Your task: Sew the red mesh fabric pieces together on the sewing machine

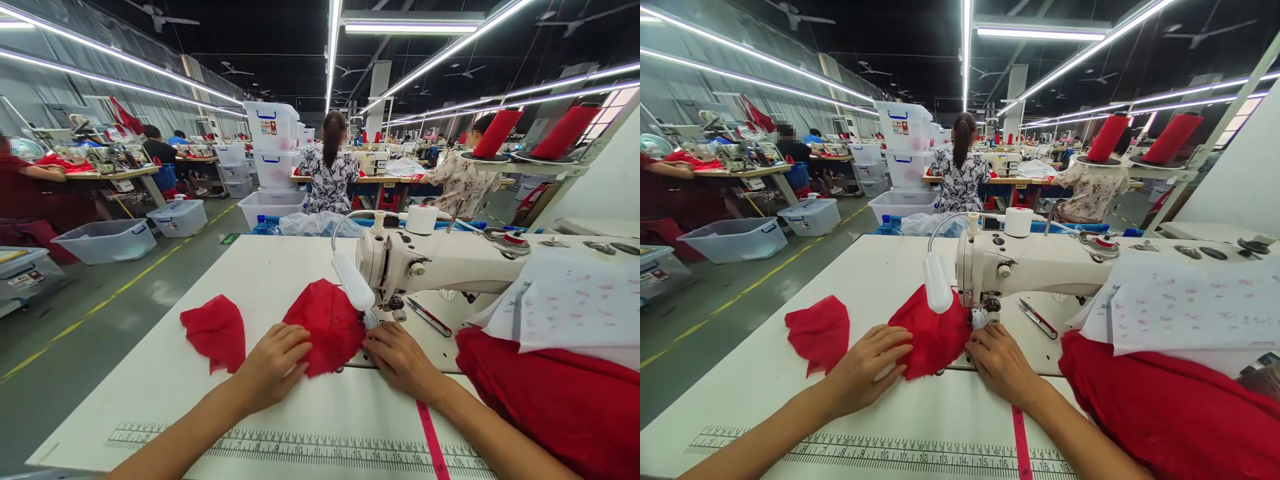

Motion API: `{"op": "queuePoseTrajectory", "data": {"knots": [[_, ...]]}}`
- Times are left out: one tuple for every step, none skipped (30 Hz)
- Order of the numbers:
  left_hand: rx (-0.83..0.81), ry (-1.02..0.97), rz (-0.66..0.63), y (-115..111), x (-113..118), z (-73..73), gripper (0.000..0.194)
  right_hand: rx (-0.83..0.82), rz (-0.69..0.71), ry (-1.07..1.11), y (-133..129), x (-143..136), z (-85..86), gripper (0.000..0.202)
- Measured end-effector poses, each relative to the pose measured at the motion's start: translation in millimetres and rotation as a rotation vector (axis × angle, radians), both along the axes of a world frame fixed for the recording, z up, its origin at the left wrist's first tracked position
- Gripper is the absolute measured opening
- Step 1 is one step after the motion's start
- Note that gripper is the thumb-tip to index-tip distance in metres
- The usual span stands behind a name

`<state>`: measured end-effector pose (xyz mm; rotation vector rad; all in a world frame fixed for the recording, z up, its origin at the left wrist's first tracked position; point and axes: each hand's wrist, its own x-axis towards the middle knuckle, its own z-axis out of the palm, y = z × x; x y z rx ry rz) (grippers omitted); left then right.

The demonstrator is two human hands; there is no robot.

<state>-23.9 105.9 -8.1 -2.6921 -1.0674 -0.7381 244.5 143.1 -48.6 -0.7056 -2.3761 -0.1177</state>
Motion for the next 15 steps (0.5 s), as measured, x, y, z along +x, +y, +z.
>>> {"op": "queuePoseTrajectory", "data": {"knots": [[-0.026, 0.042, -0.02, -1.2, 5.5, -0.1, 0.02, 0.0, -0.003, -0.006, -0.5, -0.4, 0.2, 0.021], [-0.058, 0.081, -0.027, -2.0, 11.0, -0.9, 0.023, 0.0, -0.01, -0.011, -0.8, -0.3, 0.3, 0.022], [-0.085, 0.115, -0.022, -2.4, 16.2, -2.5, 0.024, -0.001, -0.021, -0.013, -0.7, 0.1, 0.4, 0.022], [-0.096, 0.141, -0.013, -2.5, 21.0, -5.0, 0.023, -0.002, -0.031, -0.011, -0.5, 0.8, 0.5, 0.023], [-0.08, 0.159, -0.006, -2.4, 25.4, -8.1, 0.019, -0.006, -0.039, -0.007, 0.0, 1.7, 0.5, 0.023], [-0.041, 0.169, -0.006, -2.3, 29.5, -11.7, 0.017, -0.016, -0.044, -0.004, 0.6, 2.6, 0.5, 0.023], [0.018, 0.176, -0.02, -2.3, 33.2, -15.1, 0.021, -0.026, -0.047, -0.004, 1.0, 3.3, 0.6, 0.023], [0.081, 0.18, -0.037, -2.3, 36.8, -17.9, 0.026, -0.038, -0.048, -0.007, 1.2, 3.7, 0.9, 0.023], [0.132, 0.18, -0.055, -2.4, 40.3, -20.0, 0.029, -0.048, -0.047, -0.01, 1.0, 3.8, 1.5, 0.022], [0.162, 0.174, -0.072, -2.6, 43.5, -21.1, 0.03, -0.052, -0.041, -0.012, 0.1, 3.4, 2.3, 0.019], [0.168, 0.159, -0.081, -2.7, 46.6, -21.4, 0.029, -0.048, -0.028, -0.014, -1.5, 2.4, 3.5, 0.017], [0.154, 0.139, -0.086, -2.7, 49.4, -21.2, 0.028, -0.04, -0.011, -0.018, -3.7, 0.8, 4.8, 0.016], [0.13, 0.12, -0.09, -2.5, 51.9, -20.7, 0.027, -0.03, 0.006, -0.024, -6.5, -1.3, 6.2, 0.02], [0.109, 0.105, -0.099, -2.2, 54.1, -20.2, 0.025, -0.019, 0.023, -0.035, -9.6, -3.8, 7.5, 0.026], [0.096, 0.095, -0.112, -1.7, 55.9, -20.1, 0.024, -0.005, 0.039, -0.051, -12.7, -6.7, 8.6, 0.031]]}}
